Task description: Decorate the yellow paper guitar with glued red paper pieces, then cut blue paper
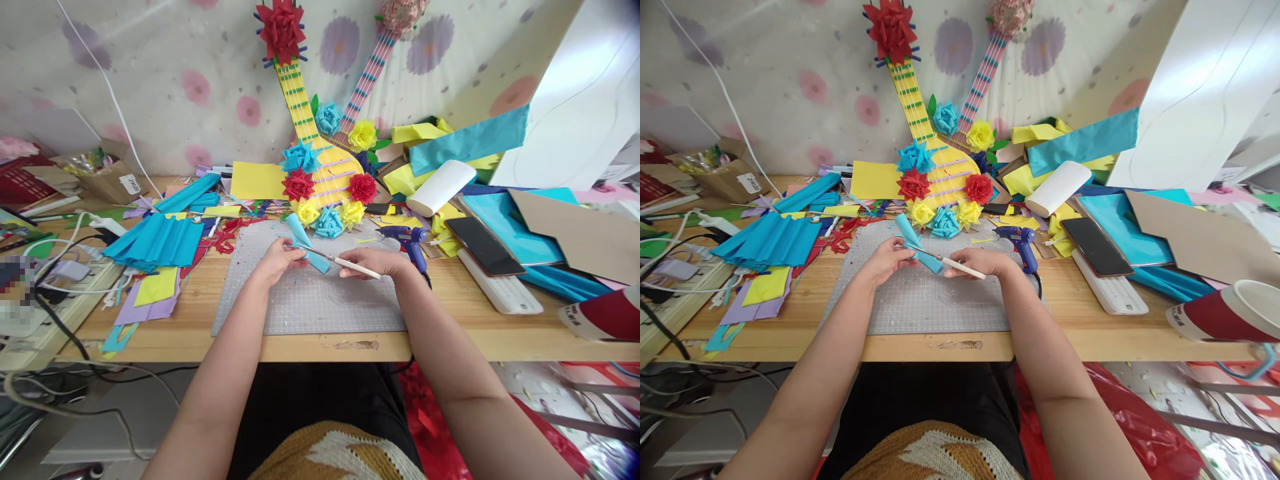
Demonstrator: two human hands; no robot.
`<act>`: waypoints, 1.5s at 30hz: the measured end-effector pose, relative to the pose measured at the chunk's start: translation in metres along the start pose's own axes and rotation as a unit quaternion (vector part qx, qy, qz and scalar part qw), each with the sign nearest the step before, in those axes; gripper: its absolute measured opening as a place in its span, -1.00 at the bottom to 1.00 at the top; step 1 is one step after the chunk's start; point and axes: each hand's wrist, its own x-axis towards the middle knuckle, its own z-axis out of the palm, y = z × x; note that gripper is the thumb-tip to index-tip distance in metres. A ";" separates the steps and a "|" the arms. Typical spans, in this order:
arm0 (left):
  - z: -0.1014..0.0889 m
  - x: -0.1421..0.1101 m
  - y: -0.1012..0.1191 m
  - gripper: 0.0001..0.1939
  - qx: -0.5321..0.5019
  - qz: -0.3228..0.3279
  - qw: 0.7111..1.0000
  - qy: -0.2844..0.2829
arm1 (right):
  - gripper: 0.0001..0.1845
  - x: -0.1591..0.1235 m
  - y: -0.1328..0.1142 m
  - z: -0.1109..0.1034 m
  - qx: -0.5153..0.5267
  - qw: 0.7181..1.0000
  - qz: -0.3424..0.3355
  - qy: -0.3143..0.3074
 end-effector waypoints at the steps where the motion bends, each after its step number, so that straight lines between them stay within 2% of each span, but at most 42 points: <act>1: 0.000 -0.001 0.001 -0.62 0.006 -0.007 1.000 -0.005 | -0.48 -0.001 -0.001 0.000 -0.001 1.000 0.001 0.001; 6: 0.002 -0.003 0.001 -0.60 0.028 -0.014 0.999 -0.009 | -0.45 -0.004 -0.003 -0.001 0.001 1.000 0.003 0.019; 12: -0.003 -0.002 0.000 -0.47 0.087 -0.016 0.995 -0.047 | -0.39 -0.003 -0.002 -0.002 -0.158 0.982 0.027 0.099; 17: -0.014 -0.001 0.002 -0.42 0.090 0.010 0.990 -0.107 | -0.37 -0.008 -0.010 0.003 -0.251 0.958 0.088 0.106; 22: -0.014 0.001 0.001 -0.42 0.067 0.052 0.992 -0.089 | -0.34 -0.015 -0.020 0.010 -0.339 0.920 0.139 0.139; 26: -0.012 0.003 0.000 -0.43 0.070 0.090 0.993 -0.041 | -0.36 -0.020 -0.019 0.011 -0.375 0.900 0.164 0.147; 29: -0.011 0.007 -0.001 -0.45 0.085 0.121 0.989 -0.004 | -0.40 -0.026 -0.013 0.007 -0.354 0.906 0.159 0.168; 33: -0.011 0.010 -0.004 -0.49 0.109 0.167 0.980 0.022 | -0.47 -0.031 -0.008 0.001 -0.297 0.927 0.095 0.209; 37: -0.009 0.010 -0.004 -0.47 0.084 0.175 0.981 -0.009 | -0.52 -0.023 -0.011 0.006 -0.293 0.915 0.025 0.277; 41: -0.006 0.007 -0.003 -0.43 0.063 0.151 0.986 -0.039 | -0.57 -0.006 -0.014 0.017 -0.290 0.906 -0.017 0.309; 43: -0.003 0.005 -0.003 -0.44 0.066 0.144 0.986 -0.055 | -0.56 0.004 -0.014 0.023 -0.225 0.913 -0.033 0.339; 45: 0.000 0.003 -0.005 -0.47 0.072 0.142 0.984 -0.078 | -0.56 0.015 -0.015 0.030 -0.086 0.925 -0.072 0.362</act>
